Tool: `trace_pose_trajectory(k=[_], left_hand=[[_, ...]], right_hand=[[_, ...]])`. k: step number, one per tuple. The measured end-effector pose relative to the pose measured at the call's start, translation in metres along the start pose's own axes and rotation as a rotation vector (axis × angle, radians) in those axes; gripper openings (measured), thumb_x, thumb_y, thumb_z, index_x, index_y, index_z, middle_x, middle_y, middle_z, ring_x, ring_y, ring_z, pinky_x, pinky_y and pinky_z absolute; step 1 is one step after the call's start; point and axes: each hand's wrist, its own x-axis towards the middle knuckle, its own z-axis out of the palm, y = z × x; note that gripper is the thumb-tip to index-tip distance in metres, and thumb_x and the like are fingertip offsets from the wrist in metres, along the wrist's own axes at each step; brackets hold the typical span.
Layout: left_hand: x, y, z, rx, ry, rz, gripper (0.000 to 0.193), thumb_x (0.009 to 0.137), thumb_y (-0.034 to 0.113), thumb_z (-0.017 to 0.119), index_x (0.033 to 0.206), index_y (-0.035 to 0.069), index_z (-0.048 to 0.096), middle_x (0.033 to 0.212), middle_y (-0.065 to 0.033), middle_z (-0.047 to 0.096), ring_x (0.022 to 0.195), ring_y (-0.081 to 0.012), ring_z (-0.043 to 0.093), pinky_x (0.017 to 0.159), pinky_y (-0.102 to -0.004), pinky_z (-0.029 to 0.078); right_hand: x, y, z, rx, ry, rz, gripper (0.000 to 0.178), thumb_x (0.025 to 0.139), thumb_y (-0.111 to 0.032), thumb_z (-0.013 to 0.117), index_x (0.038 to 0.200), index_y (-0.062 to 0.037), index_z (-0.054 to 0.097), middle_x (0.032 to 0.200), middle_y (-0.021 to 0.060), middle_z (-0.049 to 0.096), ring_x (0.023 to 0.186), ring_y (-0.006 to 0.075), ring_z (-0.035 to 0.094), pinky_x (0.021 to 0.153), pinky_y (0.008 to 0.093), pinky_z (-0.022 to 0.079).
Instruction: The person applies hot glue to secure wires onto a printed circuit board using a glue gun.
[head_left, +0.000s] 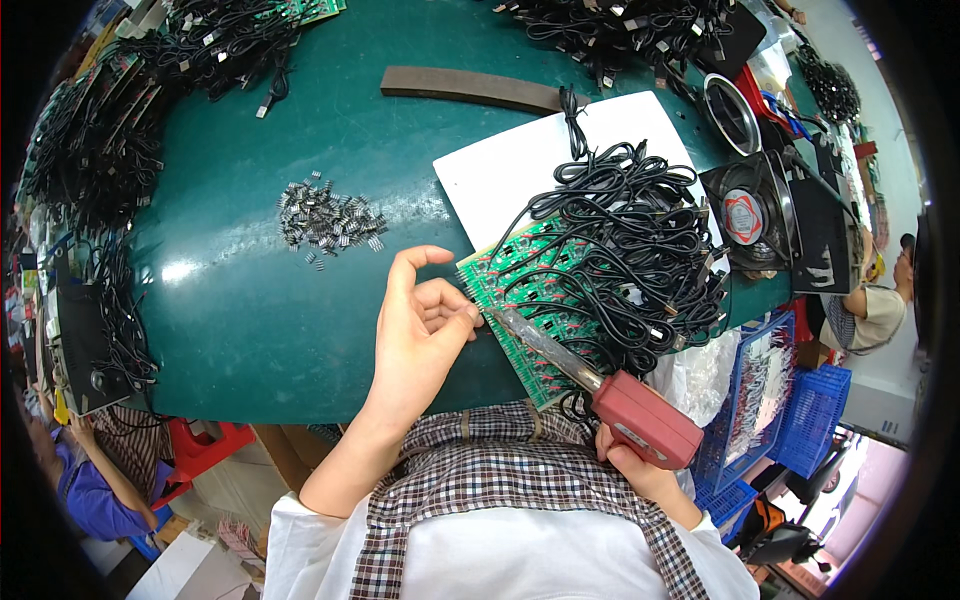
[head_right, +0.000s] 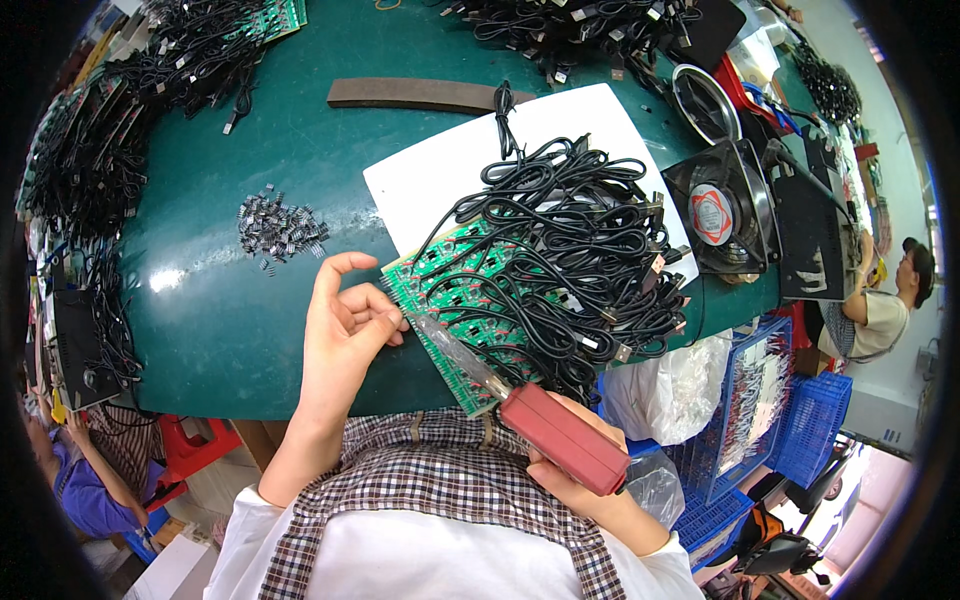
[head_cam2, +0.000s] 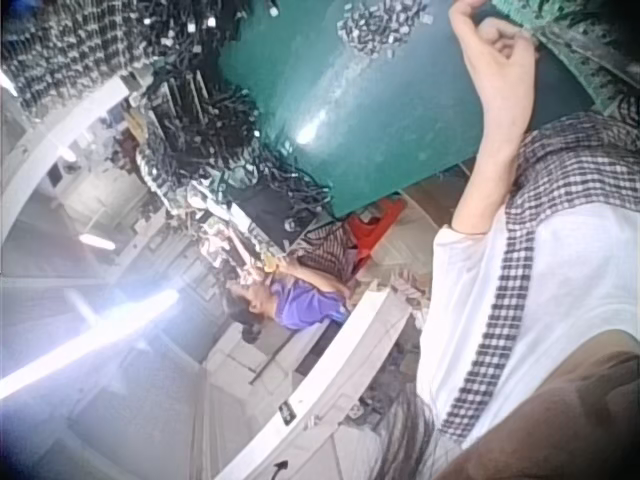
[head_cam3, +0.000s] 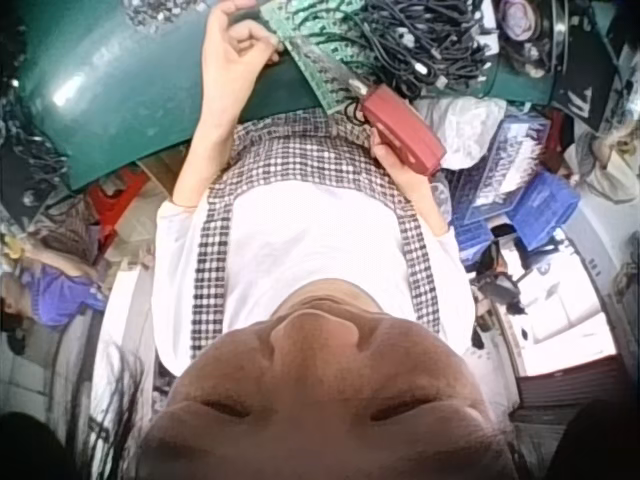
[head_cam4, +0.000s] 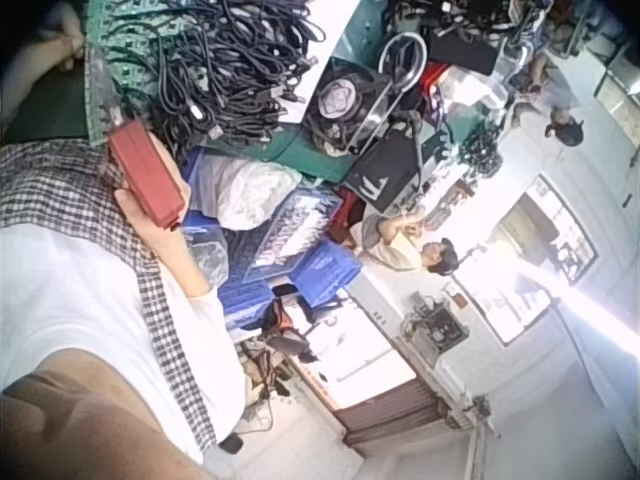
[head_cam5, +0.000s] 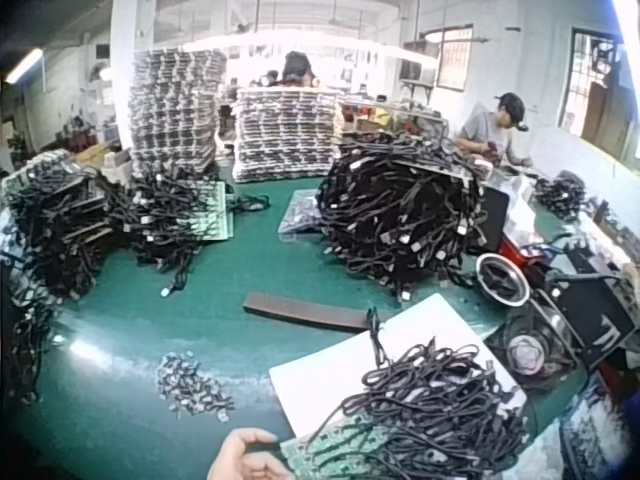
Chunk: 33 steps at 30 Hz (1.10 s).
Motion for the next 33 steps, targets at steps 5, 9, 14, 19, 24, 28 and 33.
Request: trace_pose_trajectory(k=[5,9,14,19,24,28,33], left_hand=[[-0.001,-0.001,-0.004,0.005,-0.005,0.009,0.041,0.077,-0.006,0.053,0.113,0.003,0.034,0.071,-0.0054,0.054,0.065,-0.0099,0.054,0.061,-0.0206,0.044],[-0.006,0.009,-0.016,0.149,0.023,0.007,0.043,0.079,-0.001,0.055,0.117,0.004,0.035,0.075,-0.0045,0.055,0.065,-0.0084,0.053,0.057,-0.0198,0.043],[-0.003,0.021,-0.064,1.020,0.624,0.284,0.032,0.070,0.001,0.064,0.099,0.001,0.052,0.076,-0.0047,0.049,0.057,-0.0102,0.041,0.054,-0.0245,0.038],[0.006,0.015,-0.082,1.068,0.609,0.290,0.023,0.070,0.003,0.066,0.091,0.001,0.055,0.073,-0.0048,0.048,0.054,-0.0115,0.039,0.054,-0.0251,0.037],[0.012,0.017,-0.087,1.081,0.614,0.305,0.011,0.072,0.001,0.063,0.081,-0.002,0.057,0.067,-0.0061,0.050,0.052,-0.0123,0.041,0.053,-0.0252,0.037],[0.006,0.021,-0.089,1.052,0.540,0.390,0.006,0.075,-0.001,0.059,0.081,-0.004,0.058,0.070,-0.0078,0.053,0.056,-0.0128,0.047,0.054,-0.0250,0.039],[-0.001,0.017,-0.078,1.060,0.525,0.457,0.013,0.077,-0.004,0.055,0.089,-0.004,0.061,0.071,-0.0071,0.057,0.062,-0.0119,0.053,0.057,-0.0228,0.041]], right_hand=[[-0.003,-0.006,0.003,0.009,0.031,0.000,0.060,0.068,-0.015,0.071,0.117,0.0073,0.046,0.087,0.0071,0.064,0.069,0.0100,0.059,0.064,0.0211,0.048],[-0.006,0.004,-0.007,0.152,-0.039,0.045,0.059,0.069,-0.014,0.071,0.117,0.0078,0.044,0.090,0.0114,0.063,0.072,0.0126,0.059,0.064,0.0218,0.048],[-0.005,-0.005,-0.002,0.205,0.017,0.116,0.074,0.067,-0.026,0.076,0.120,0.0083,0.037,0.087,0.0155,0.062,0.063,0.0148,0.057,0.055,0.0233,0.047],[-0.006,-0.006,0.003,0.157,-0.021,0.026,0.056,0.076,-0.033,0.066,0.113,0.0039,0.045,0.097,0.0112,0.055,0.059,0.0143,0.050,0.053,0.0248,0.040],[-0.006,-0.006,0.003,0.187,-0.011,0.009,0.060,0.076,-0.032,0.067,0.117,0.0026,0.042,0.101,0.0147,0.055,0.060,0.0161,0.050,0.051,0.0259,0.041],[-0.007,-0.002,0.001,0.163,-0.038,-0.011,0.059,0.076,-0.031,0.068,0.117,0.0031,0.042,0.101,0.0149,0.055,0.060,0.0170,0.050,0.052,0.0262,0.041],[-0.004,-0.007,0.001,0.149,-0.046,0.003,0.060,0.076,-0.031,0.068,0.117,0.0039,0.042,0.100,0.0147,0.056,0.060,0.0169,0.050,0.052,0.0258,0.041]])
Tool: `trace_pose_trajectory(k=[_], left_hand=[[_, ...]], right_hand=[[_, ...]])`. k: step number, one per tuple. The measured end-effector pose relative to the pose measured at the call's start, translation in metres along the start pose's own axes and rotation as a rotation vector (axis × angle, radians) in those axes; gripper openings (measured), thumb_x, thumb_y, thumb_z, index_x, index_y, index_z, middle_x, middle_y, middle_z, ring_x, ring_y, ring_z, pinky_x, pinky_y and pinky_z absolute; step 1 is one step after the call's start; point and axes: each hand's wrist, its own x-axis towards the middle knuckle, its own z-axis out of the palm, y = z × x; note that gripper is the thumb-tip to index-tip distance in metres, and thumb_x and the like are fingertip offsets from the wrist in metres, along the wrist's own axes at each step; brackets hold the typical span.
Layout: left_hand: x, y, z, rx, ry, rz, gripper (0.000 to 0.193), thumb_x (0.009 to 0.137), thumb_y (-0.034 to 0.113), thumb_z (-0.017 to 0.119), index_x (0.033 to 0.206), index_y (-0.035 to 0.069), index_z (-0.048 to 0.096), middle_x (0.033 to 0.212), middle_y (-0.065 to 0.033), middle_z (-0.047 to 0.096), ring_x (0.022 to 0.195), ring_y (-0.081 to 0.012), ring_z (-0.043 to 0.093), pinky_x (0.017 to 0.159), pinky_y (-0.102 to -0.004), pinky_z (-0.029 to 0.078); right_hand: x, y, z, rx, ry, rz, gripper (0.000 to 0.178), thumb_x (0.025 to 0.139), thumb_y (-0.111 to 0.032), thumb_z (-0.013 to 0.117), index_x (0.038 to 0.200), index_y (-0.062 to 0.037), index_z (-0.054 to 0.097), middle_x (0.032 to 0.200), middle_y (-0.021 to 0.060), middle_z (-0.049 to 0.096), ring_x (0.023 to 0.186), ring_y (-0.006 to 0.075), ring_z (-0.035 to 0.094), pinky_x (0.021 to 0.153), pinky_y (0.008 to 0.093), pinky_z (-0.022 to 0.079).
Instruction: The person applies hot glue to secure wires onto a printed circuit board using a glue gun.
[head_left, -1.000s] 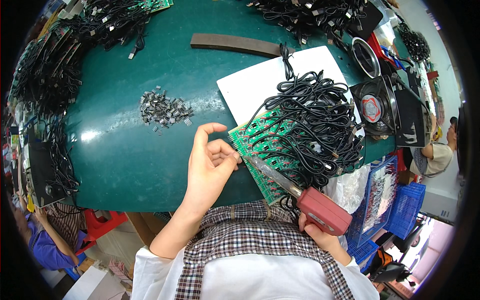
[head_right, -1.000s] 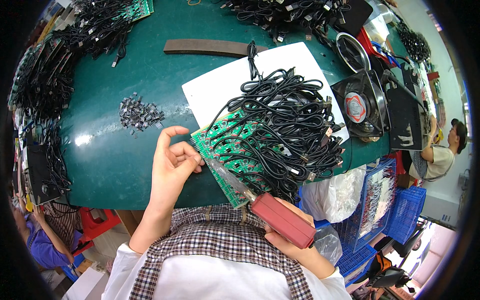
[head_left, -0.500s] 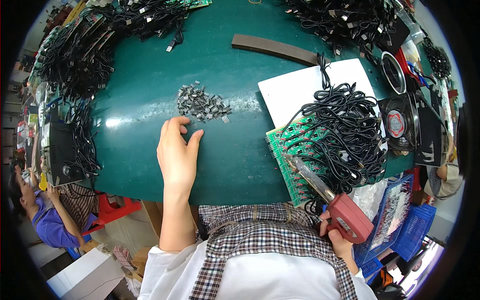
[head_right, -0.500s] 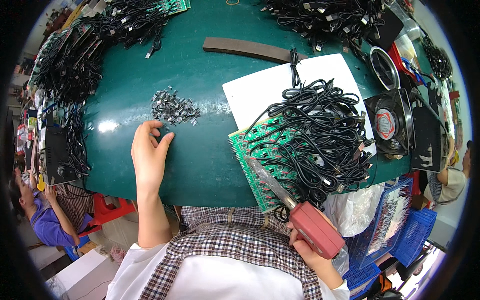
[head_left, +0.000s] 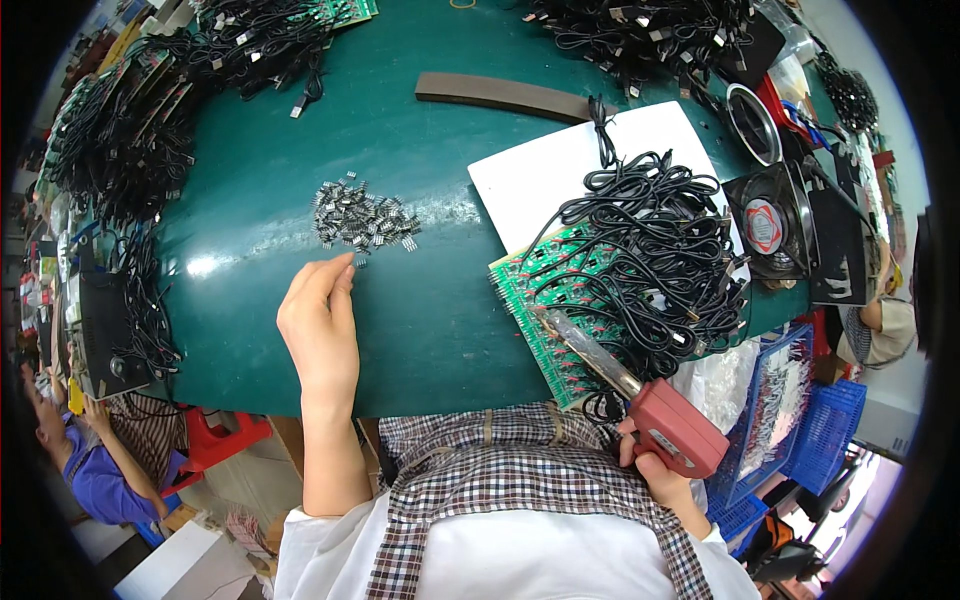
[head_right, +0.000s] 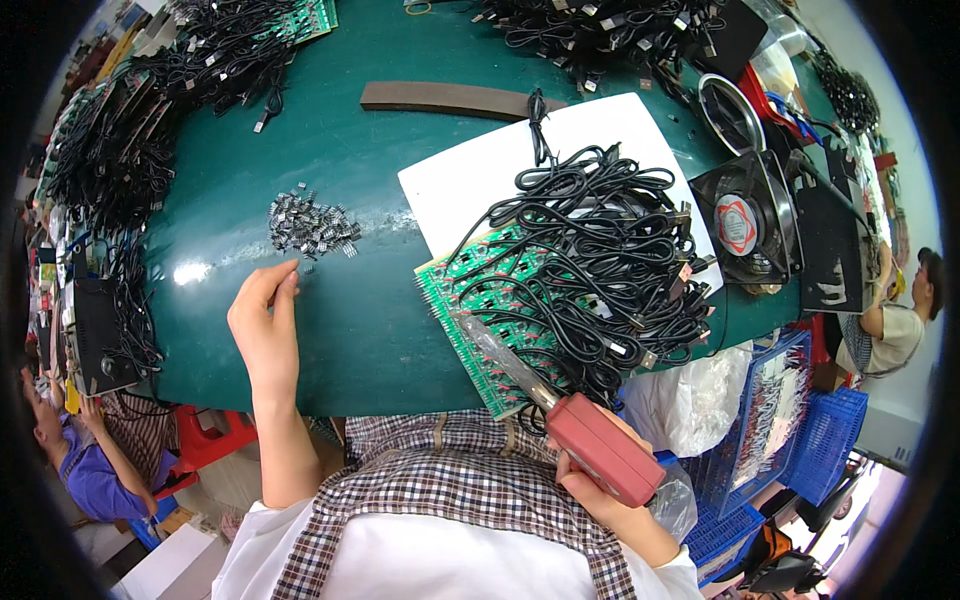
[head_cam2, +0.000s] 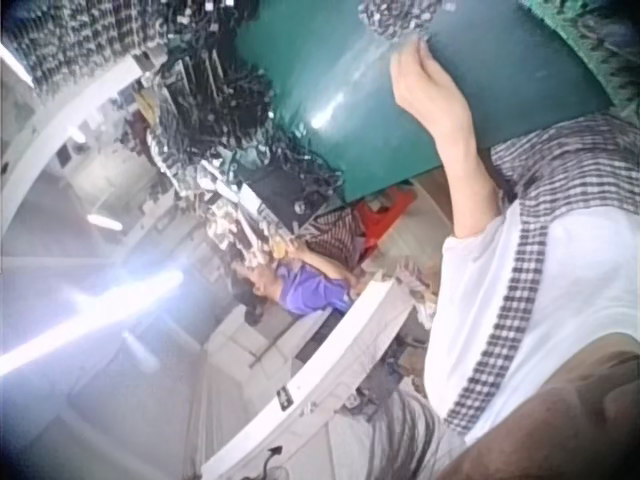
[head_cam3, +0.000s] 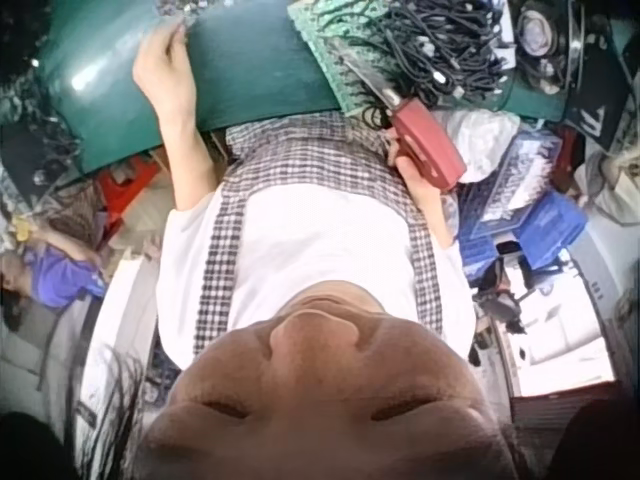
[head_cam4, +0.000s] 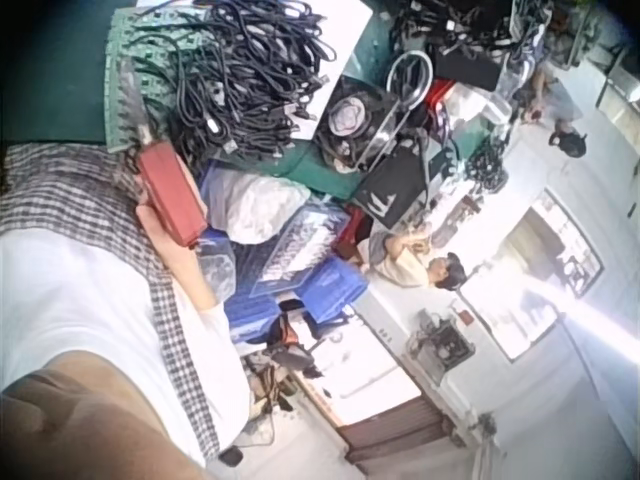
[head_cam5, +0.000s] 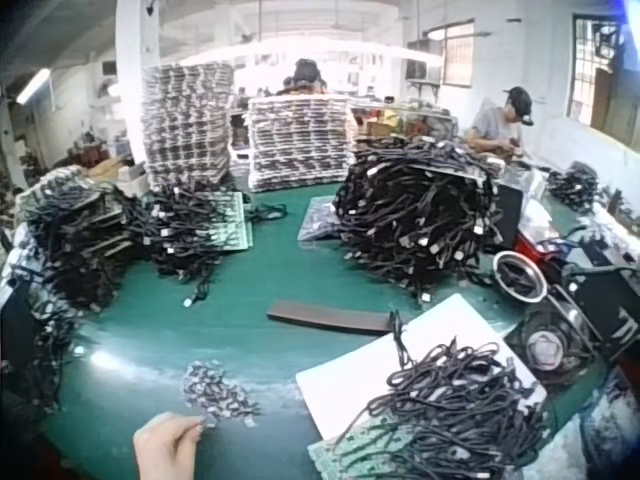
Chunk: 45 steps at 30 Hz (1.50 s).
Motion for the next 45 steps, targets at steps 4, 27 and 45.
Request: trace_pose_trajectory(k=[4,27,45], left_hand=[[-0.021,0.021,0.008,-0.665,-0.241,-0.266,0.013,0.079,-0.005,0.055,0.090,-0.007,0.062,0.079,-0.0097,0.062,0.071,-0.0131,0.060,0.066,-0.0226,0.048],[-0.043,0.062,0.046,-1.180,-0.512,-0.476,0.040,0.079,-0.009,0.051,0.115,0.001,0.036,0.074,-0.0064,0.057,0.069,-0.0095,0.056,0.066,-0.0212,0.047],[-0.042,0.061,0.045,-1.195,-0.531,-0.462,0.042,0.079,-0.010,0.048,0.116,0.002,0.034,0.073,-0.0064,0.056,0.068,-0.0094,0.056,0.065,-0.0214,0.047]], right_hand=[[-0.002,-0.001,0.000,0.009,0.012,0.024,0.061,0.076,-0.033,0.068,0.117,0.0040,0.043,0.100,0.0143,0.056,0.061,0.0163,0.050,0.052,0.0251,0.041],[-0.002,0.002,-0.003,0.110,0.058,0.082,0.068,0.070,-0.022,0.074,0.119,0.0090,0.039,0.089,0.0142,0.062,0.071,0.0116,0.058,0.061,0.0204,0.048],[-0.008,0.022,-0.020,-0.205,0.006,0.083,0.060,0.068,-0.015,0.070,0.117,0.0086,0.044,0.089,0.0090,0.062,0.072,0.0105,0.059,0.068,0.0232,0.048]])
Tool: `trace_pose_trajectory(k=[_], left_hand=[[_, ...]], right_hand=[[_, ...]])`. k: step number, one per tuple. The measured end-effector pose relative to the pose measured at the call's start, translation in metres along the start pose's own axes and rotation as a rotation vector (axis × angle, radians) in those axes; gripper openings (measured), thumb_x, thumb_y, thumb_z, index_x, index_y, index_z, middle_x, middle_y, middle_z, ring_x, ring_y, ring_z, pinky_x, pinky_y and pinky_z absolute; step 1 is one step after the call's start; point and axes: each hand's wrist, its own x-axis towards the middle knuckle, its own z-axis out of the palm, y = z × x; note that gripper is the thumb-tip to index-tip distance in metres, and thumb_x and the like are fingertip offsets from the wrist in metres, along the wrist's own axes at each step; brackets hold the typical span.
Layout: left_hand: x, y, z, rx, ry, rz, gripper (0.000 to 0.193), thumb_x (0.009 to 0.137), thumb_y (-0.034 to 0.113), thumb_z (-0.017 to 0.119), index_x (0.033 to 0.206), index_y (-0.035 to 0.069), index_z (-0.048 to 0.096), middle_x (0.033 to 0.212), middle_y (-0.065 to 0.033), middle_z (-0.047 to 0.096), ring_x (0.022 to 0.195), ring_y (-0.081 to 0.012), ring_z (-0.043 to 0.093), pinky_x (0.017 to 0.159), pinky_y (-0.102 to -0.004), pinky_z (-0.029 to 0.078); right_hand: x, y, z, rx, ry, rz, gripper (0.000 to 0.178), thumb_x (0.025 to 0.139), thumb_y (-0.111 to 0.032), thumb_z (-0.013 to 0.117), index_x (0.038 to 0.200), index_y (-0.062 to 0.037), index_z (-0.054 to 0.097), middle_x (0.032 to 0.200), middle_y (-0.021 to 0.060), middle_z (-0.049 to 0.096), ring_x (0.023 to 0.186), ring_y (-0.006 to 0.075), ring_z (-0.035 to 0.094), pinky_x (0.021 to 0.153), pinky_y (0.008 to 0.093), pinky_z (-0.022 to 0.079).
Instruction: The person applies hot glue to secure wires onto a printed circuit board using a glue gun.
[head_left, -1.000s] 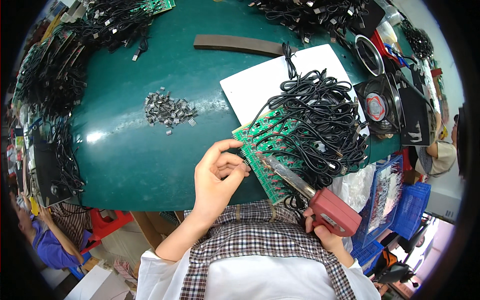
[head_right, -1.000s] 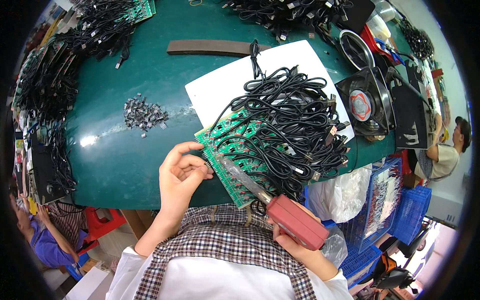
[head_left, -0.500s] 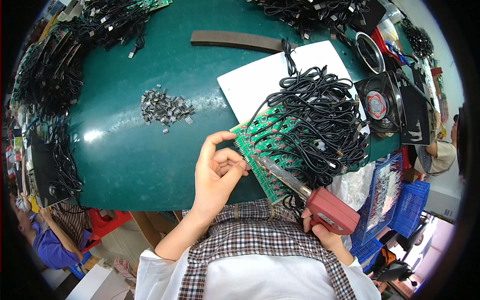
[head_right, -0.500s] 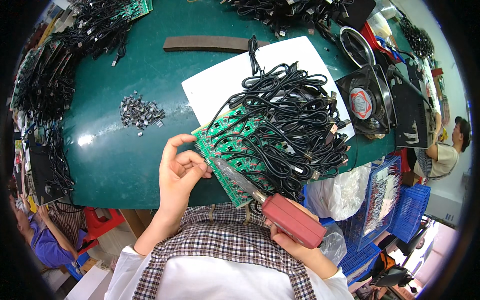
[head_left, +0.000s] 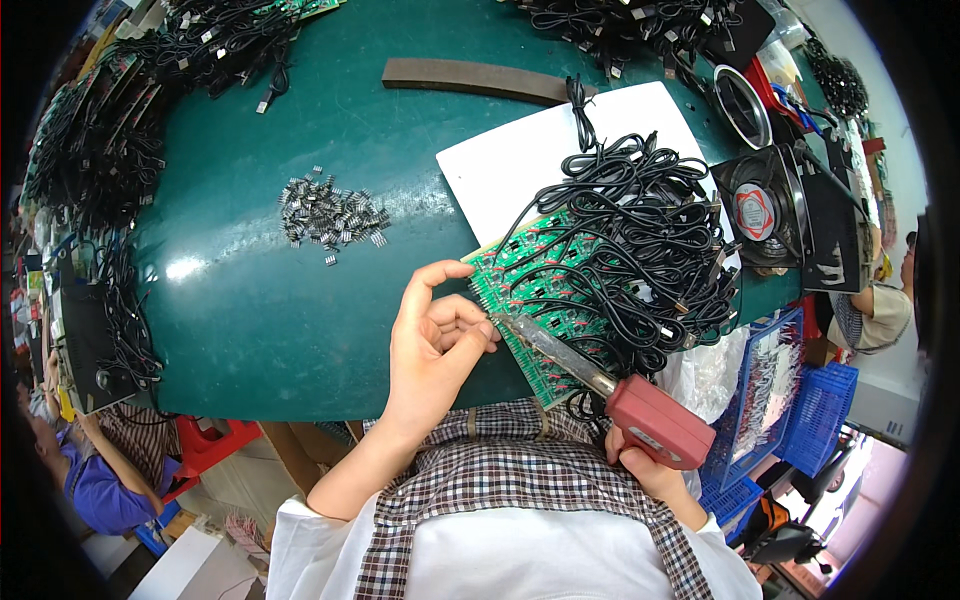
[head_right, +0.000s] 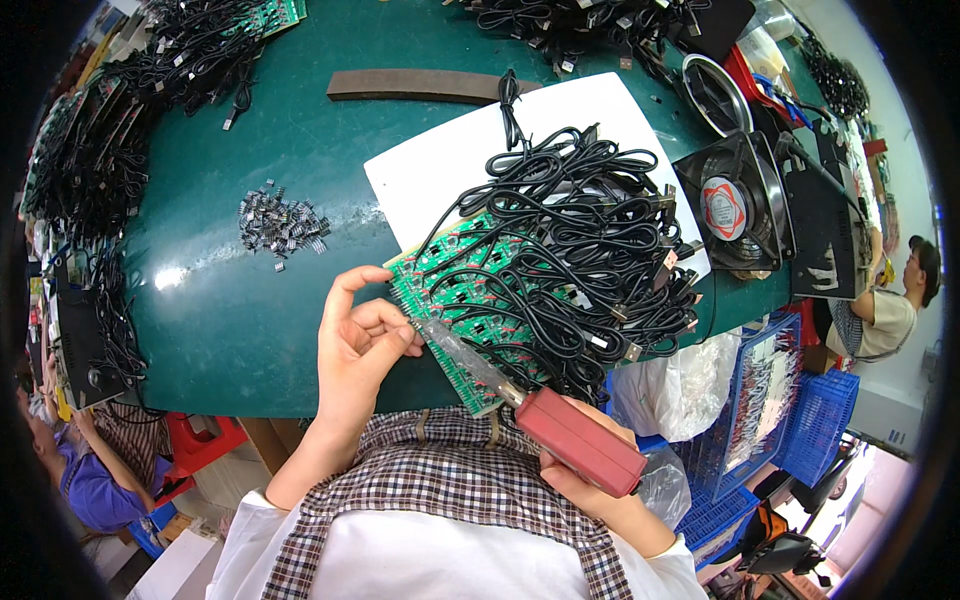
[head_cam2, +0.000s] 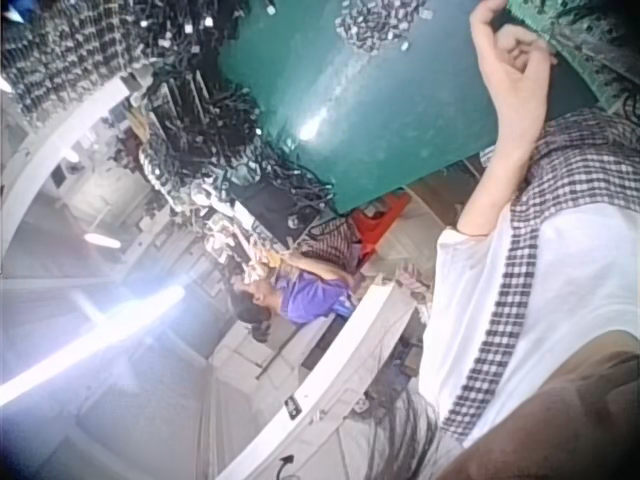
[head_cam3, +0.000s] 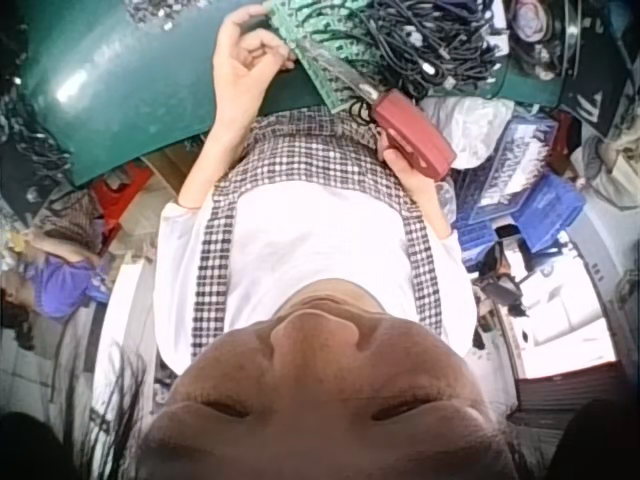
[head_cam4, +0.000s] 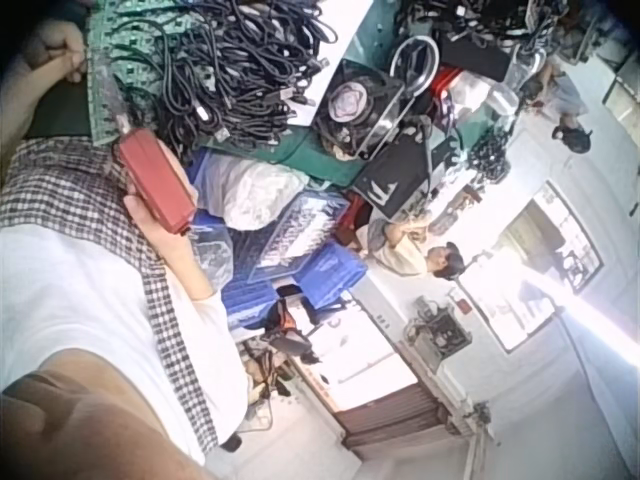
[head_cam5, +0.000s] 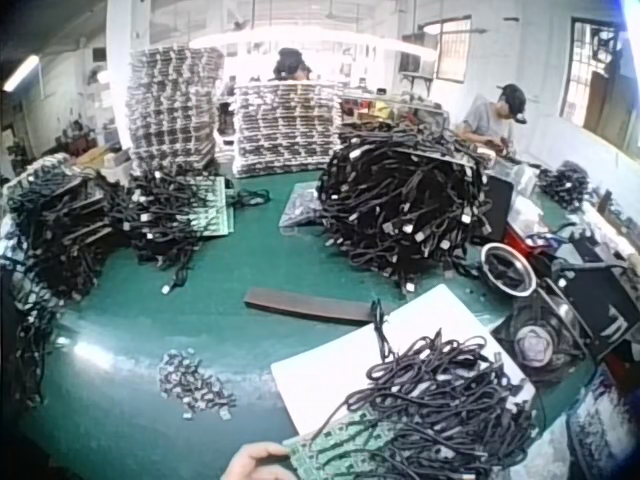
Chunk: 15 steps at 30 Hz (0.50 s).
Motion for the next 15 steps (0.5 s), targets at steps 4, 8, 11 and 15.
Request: trace_pose_trajectory(k=[4,8,11,15], left_hand=[[0.000,-0.001,0.000,-0.010,0.008,0.006,0.042,0.079,-0.010,0.048,0.117,0.002,0.034,0.073,-0.0059,0.055,0.068,-0.0094,0.056,0.065,-0.0215,0.047],[0.000,-0.002,0.000,-0.003,0.012,0.006,0.043,0.079,-0.010,0.048,0.117,0.002,0.033,0.073,-0.0063,0.056,0.068,-0.0094,0.055,0.065,-0.0214,0.047],[0.000,-0.001,0.000,-0.001,0.014,0.005,0.043,0.079,-0.010,0.048,0.117,0.002,0.033,0.073,-0.0066,0.056,0.068,-0.0095,0.055,0.065,-0.0213,0.047],[0.000,-0.001,0.001,-0.005,0.013,0.008,0.043,0.079,-0.010,0.048,0.117,0.002,0.033,0.073,-0.0068,0.056,0.068,-0.0096,0.055,0.066,-0.0211,0.046]], right_hand=[[0.001,-0.001,0.000,0.082,-0.039,-0.005,0.060,0.069,-0.016,0.071,0.117,0.0088,0.044,0.089,0.0099,0.062,0.073,0.0105,0.059,0.067,0.0233,0.048],[0.006,-0.016,0.011,0.289,0.014,0.014,0.060,0.070,-0.019,0.071,0.116,0.0089,0.044,0.089,0.0115,0.062,0.074,0.0112,0.060,0.068,0.0243,0.049],[0.000,-0.005,0.007,0.305,0.000,-0.005,0.061,0.071,-0.022,0.071,0.116,0.0089,0.044,0.091,0.0124,0.062,0.076,0.0115,0.060,0.068,0.0243,0.049],[-0.007,0.009,0.000,-0.042,0.061,-0.041,0.060,0.069,-0.022,0.072,0.114,0.0087,0.046,0.089,0.0120,0.062,0.073,0.0136,0.061,0.066,0.0245,0.049]])
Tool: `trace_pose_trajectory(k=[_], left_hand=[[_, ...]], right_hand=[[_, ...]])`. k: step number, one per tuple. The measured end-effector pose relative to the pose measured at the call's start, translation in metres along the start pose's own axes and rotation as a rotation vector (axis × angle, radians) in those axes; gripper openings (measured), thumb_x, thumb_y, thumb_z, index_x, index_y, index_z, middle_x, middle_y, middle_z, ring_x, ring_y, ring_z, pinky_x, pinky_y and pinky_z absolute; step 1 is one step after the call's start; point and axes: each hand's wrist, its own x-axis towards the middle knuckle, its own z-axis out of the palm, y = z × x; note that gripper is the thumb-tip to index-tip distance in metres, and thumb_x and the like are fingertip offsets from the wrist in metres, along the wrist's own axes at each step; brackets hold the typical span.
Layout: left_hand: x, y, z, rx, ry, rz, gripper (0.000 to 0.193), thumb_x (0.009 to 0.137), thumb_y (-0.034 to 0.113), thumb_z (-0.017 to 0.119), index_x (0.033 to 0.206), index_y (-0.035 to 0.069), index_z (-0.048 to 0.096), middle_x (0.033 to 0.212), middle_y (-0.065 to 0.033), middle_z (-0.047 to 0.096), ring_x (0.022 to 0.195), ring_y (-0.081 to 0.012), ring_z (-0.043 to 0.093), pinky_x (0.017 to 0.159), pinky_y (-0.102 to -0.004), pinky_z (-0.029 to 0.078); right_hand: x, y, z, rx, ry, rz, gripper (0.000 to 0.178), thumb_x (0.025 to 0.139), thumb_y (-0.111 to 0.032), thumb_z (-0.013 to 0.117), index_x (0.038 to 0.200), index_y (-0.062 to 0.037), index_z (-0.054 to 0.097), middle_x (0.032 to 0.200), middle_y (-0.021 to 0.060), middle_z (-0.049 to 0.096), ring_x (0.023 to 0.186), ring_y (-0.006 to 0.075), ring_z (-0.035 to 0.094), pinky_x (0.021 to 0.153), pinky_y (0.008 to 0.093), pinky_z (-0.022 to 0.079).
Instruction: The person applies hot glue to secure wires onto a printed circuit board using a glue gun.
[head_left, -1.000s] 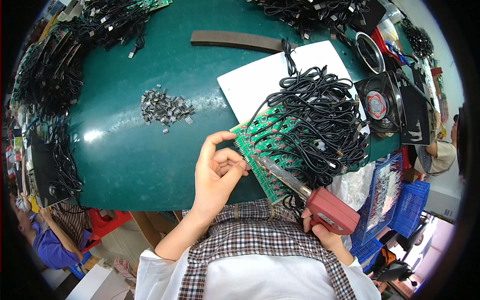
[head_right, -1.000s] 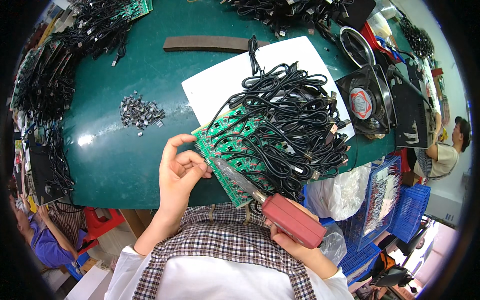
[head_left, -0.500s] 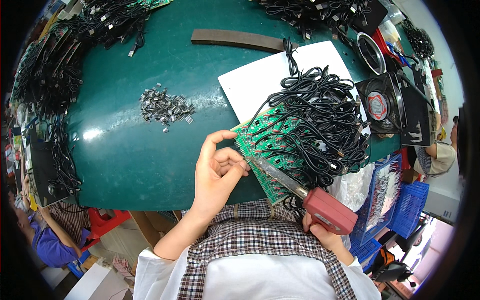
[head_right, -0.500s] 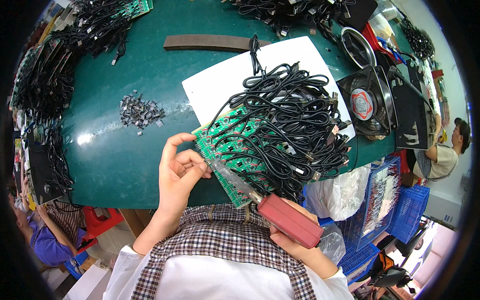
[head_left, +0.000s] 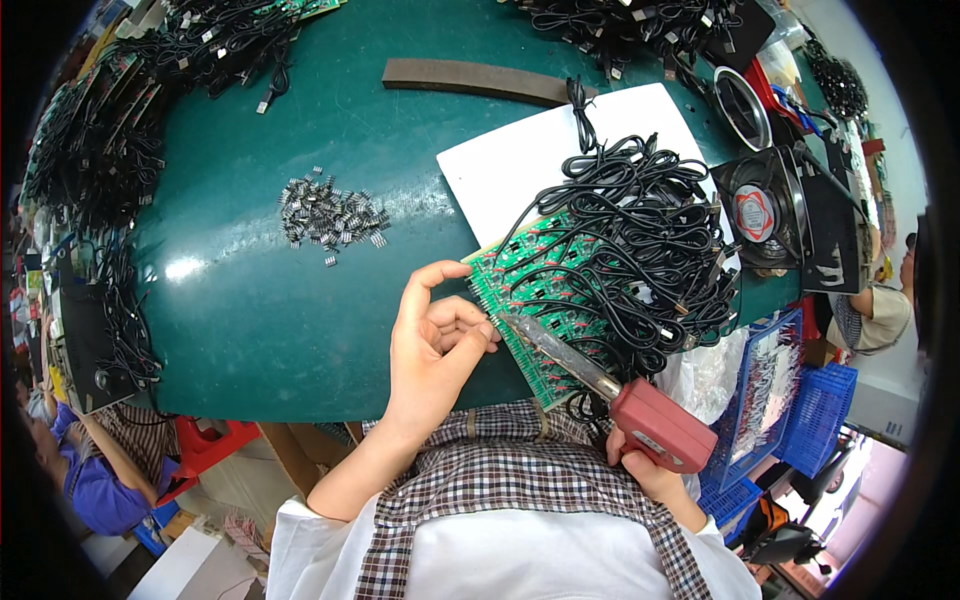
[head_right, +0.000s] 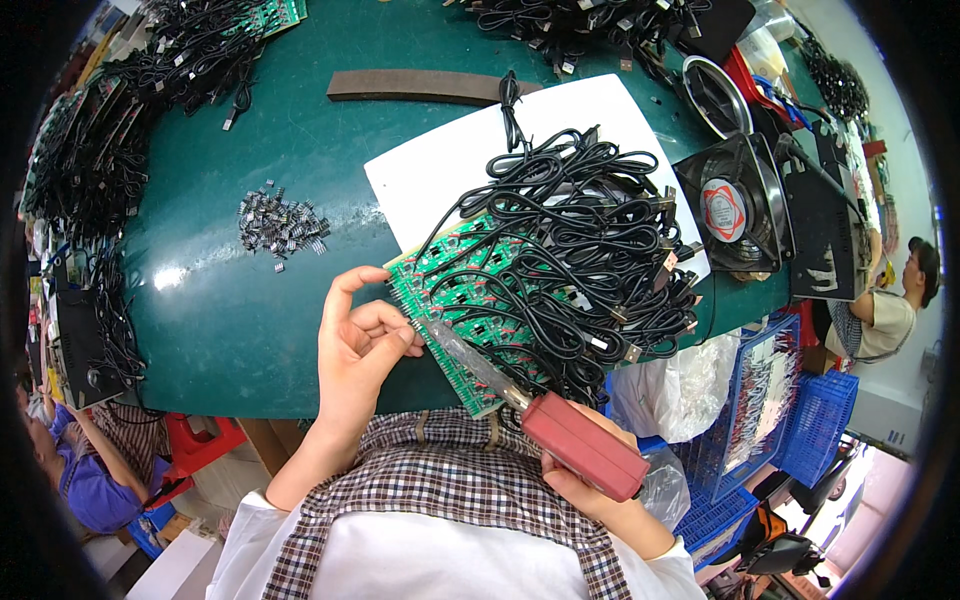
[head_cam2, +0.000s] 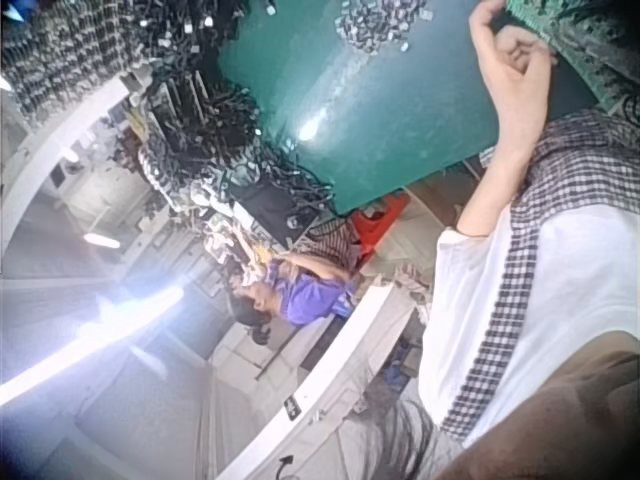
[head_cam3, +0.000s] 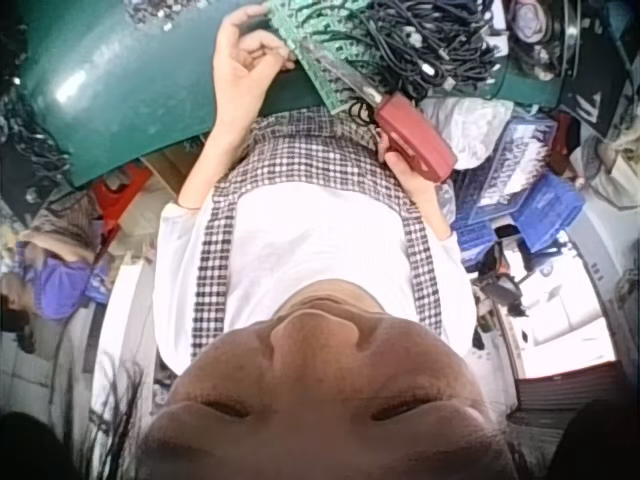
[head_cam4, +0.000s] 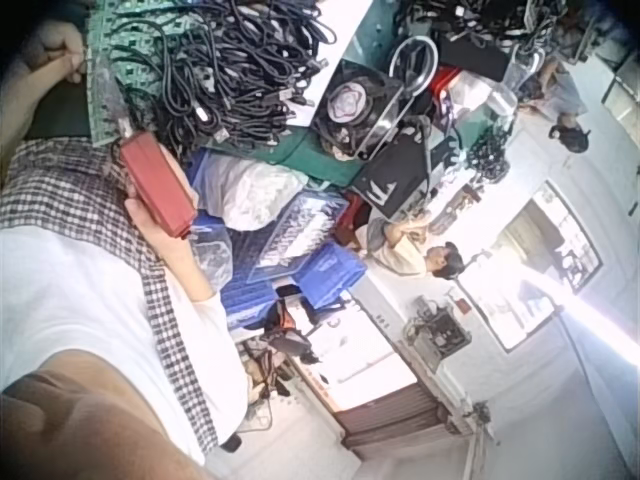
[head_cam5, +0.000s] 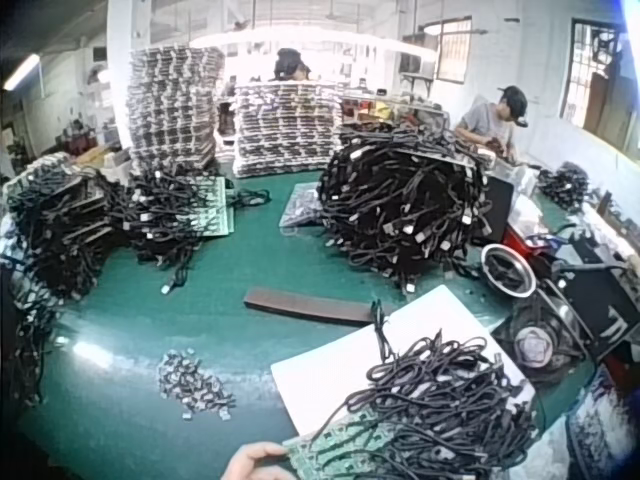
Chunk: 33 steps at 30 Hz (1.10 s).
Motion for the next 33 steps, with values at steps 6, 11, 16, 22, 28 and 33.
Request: trace_pose_trajectory(k=[6,11,16,22,28,33], left_hand=[[-0.001,-0.001,0.000,0.000,0.001,0.014,0.043,0.079,-0.010,0.048,0.117,0.002,0.032,0.074,-0.0069,0.056,0.068,-0.0093,0.055,0.065,-0.0203,0.045],[0.000,-0.002,0.001,0.019,0.007,0.021,0.043,0.079,-0.009,0.049,0.116,0.002,0.032,0.073,-0.0063,0.055,0.066,-0.0087,0.053,0.064,-0.0196,0.045],[-0.001,-0.003,0.001,0.036,0.013,0.030,0.042,0.079,-0.009,0.049,0.116,0.002,0.032,0.073,-0.0059,0.054,0.065,-0.0080,0.053,0.062,-0.0189,0.044],[0.000,-0.005,0.000,0.058,0.013,0.035,0.042,0.078,-0.009,0.049,0.115,0.001,0.032,0.073,-0.0056,0.054,0.064,-0.0078,0.052,0.061,-0.0189,0.044],[-0.001,-0.005,-0.001,0.057,0.005,0.037,0.046,0.077,-0.008,0.050,0.117,0.004,0.033,0.073,-0.0031,0.052,0.067,-0.0091,0.053,0.063,-0.0205,0.046],[-0.003,0.007,-0.008,0.293,0.091,0.099,0.050,0.078,-0.007,0.049,0.123,0.004,0.029,0.075,-0.0042,0.053,0.064,-0.0077,0.051,0.055,-0.0187,0.042]], right_hand=[[0.003,-0.006,0.002,0.034,-0.020,0.006,0.058,0.068,-0.019,0.071,0.114,0.0080,0.047,0.086,0.0099,0.064,0.069,0.0135,0.061,0.065,0.0244,0.049],[0.008,-0.021,0.008,0.116,-0.048,0.068,0.059,0.069,-0.016,0.071,0.116,0.0080,0.045,0.087,0.0102,0.063,0.071,0.0117,0.061,0.066,0.0228,0.050],[0.006,-0.017,0.009,0.303,-0.034,-0.029,0.058,0.071,-0.019,0.070,0.116,0.0085,0.045,0.087,0.0106,0.063,0.074,0.0132,0.060,0.067,0.0233,0.050],[0.000,-0.006,0.001,0.002,-0.018,-0.016,0.061,0.067,-0.020,0.072,0.114,0.0082,0.047,0.086,0.0087,0.062,0.071,0.0120,0.060,0.064,0.0234,0.048],[0.000,-0.006,0.003,-0.051,0.005,-0.070,0.062,0.067,-0.020,0.072,0.115,0.0087,0.046,0.085,0.0094,0.062,0.069,0.0118,0.060,0.064,0.0230,0.048],[0.004,-0.019,0.006,0.282,-0.042,0.055,0.068,0.070,-0.024,0.073,0.119,0.0097,0.041,0.087,0.0120,0.062,0.074,0.0138,0.060,0.066,0.0231,0.049]])
